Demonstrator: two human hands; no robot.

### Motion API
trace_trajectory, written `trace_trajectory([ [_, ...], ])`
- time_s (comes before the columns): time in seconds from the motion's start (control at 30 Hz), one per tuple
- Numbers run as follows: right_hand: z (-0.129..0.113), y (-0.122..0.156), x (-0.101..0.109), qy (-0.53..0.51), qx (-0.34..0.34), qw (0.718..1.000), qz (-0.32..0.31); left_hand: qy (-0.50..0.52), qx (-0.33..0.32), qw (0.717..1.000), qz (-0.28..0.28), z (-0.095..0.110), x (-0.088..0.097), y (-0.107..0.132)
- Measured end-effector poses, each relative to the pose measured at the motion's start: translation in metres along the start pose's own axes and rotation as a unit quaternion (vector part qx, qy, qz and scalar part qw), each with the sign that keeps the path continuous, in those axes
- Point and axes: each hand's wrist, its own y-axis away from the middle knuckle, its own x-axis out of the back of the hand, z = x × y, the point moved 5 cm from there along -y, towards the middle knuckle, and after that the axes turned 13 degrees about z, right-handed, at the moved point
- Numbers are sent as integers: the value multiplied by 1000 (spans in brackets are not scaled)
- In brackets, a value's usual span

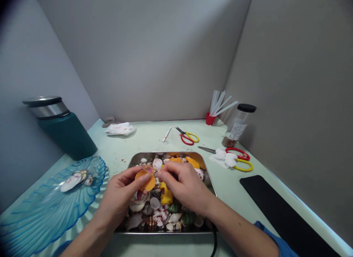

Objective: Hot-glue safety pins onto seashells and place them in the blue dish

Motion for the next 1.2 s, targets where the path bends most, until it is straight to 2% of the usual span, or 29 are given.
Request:
trace_trajectory([
  [0.27,0,0,-2,-9,3,1000,-2,-11,-5,1000,-3,2,1,2],
  [0.63,-1,-1,-1,6,22,1000,3,11,-3,1000,22,4,2,3],
  [0.9,-7,1,3,-9,46,999,9,-27,-120,992,17,15,6,5],
  [1.0,-10,2,5,-11,70,997,23,-30,-139,990,6,16,7,6],
  [1.07,-12,3,5,-15,78,996,27,-17,-126,992,-4,14,6,6],
  [1.2,-10,1,5,-19,77,996,36,38,-55,997,-25,8,2,6],
])
